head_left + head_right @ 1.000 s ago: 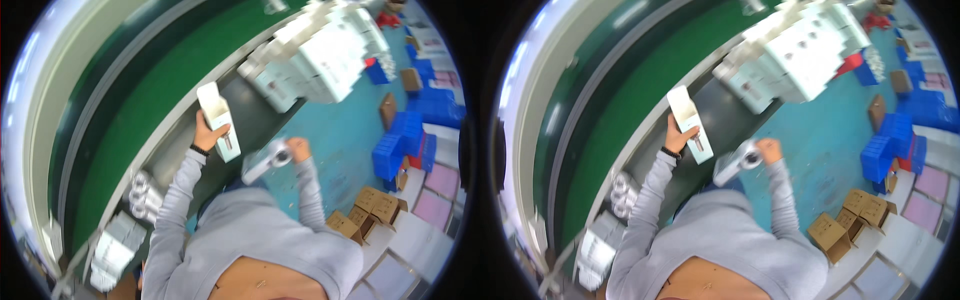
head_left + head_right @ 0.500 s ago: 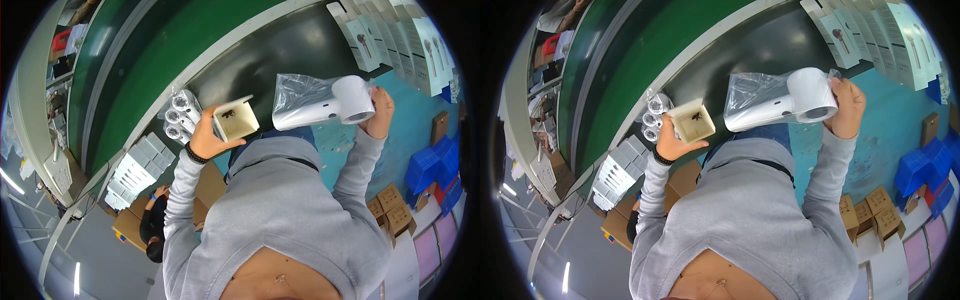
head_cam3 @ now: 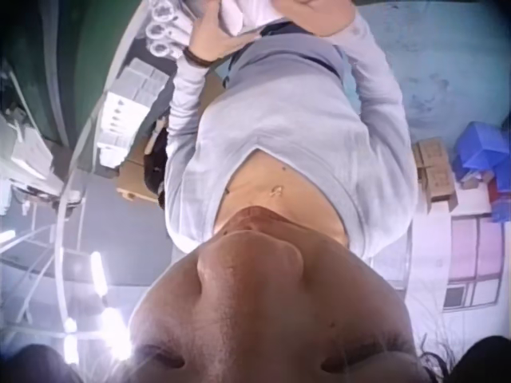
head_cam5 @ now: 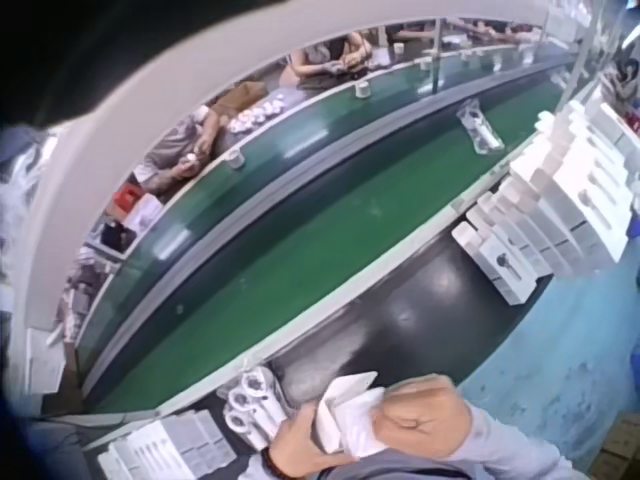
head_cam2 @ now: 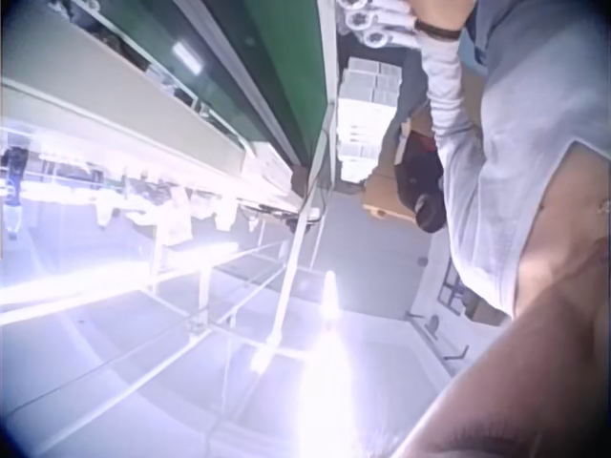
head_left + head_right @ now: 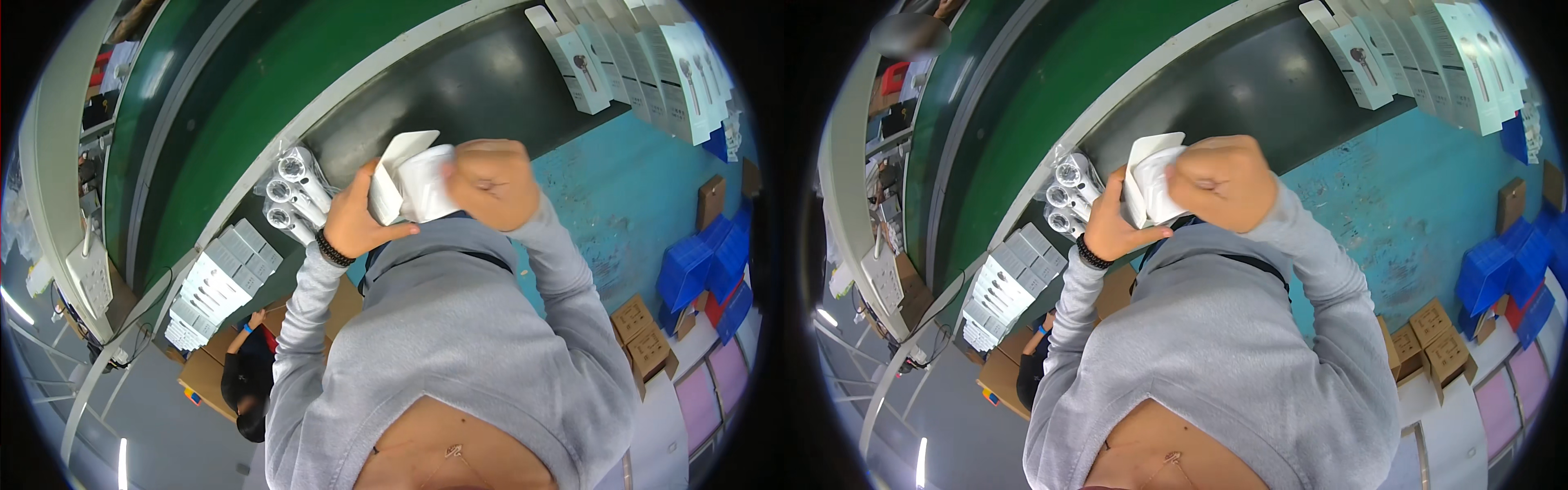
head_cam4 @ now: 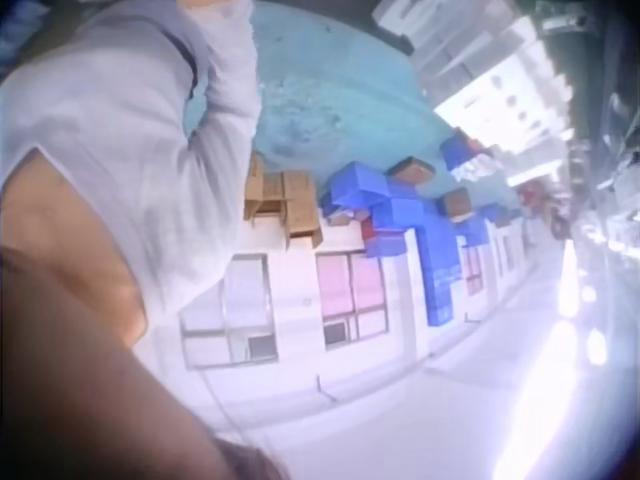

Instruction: Packing individual handheld fans into their respective retail boxes on an assembly line.

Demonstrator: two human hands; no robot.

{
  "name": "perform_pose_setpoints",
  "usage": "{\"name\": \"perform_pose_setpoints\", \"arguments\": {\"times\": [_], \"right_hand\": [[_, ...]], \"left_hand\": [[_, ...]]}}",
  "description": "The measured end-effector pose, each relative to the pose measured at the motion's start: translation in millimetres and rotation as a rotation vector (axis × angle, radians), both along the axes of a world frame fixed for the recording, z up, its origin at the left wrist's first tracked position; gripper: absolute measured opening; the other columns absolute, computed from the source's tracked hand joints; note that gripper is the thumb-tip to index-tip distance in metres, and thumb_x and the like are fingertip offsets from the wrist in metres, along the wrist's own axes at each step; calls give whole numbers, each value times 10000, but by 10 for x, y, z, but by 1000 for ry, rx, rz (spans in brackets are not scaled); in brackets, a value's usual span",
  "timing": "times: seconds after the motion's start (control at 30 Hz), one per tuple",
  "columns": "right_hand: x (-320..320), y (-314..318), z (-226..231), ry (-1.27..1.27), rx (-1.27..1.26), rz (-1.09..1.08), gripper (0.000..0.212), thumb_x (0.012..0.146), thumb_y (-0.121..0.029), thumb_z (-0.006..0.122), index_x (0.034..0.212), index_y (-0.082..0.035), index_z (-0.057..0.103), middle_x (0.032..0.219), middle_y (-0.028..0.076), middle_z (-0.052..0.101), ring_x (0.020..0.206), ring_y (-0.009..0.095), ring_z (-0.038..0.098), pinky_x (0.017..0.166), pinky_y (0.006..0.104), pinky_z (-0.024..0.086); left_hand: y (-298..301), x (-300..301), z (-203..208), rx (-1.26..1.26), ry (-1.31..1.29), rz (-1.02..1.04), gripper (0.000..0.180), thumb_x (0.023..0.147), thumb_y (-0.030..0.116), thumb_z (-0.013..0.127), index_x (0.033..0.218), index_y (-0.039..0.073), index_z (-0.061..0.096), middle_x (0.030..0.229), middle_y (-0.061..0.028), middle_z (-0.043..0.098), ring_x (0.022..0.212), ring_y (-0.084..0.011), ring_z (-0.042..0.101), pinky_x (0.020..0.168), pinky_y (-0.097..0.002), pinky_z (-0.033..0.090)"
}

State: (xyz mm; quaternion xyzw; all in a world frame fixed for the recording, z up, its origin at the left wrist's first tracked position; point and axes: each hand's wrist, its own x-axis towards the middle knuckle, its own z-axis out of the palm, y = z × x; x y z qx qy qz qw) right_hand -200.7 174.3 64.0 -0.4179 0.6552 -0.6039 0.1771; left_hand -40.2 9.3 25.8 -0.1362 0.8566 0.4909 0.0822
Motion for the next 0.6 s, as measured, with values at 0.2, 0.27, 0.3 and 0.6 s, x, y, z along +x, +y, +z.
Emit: {"name": "perform_pose_setpoints", "arguments": {"times": [0.2,0.27,0.3,0.6], "right_hand": [[157,-234,-402,24,332,273,174,708,-98,630,636,-4,503,564,144,492,508,293,498,485,359,394],[291,-311,-561,93,394,326,141,679,-116,638,662,-4,554,618,148,553,569,311,547,538,371,436],[348,-353,-629,161,451,380,141,650,-134,646,689,-4,606,672,151,614,630,329,597,591,384,479],[122,-292,-372,-189,202,320,198,723,-55,652,913,-6,626,949,147,636,889,260,612,808,322,464]], "left_hand": [[83,-4,54,112,-5,53,887,585,250,843,1271,-26,354,1134,-184,547,1019,-254,581,875,-358,456],[101,-6,12,110,0,74,864,589,233,839,1265,-26,367,1144,-181,542,1008,-254,587,867,-355,462],[108,-25,-25,34,47,69,843,589,257,829,1254,4,377,1057,-184,587,935,-292,617,800,-358,491],[21,203,-156,80,205,305,692,612,183,817,1155,58,405,1053,-179,555,927,-309,613,729,-366,508]]}}
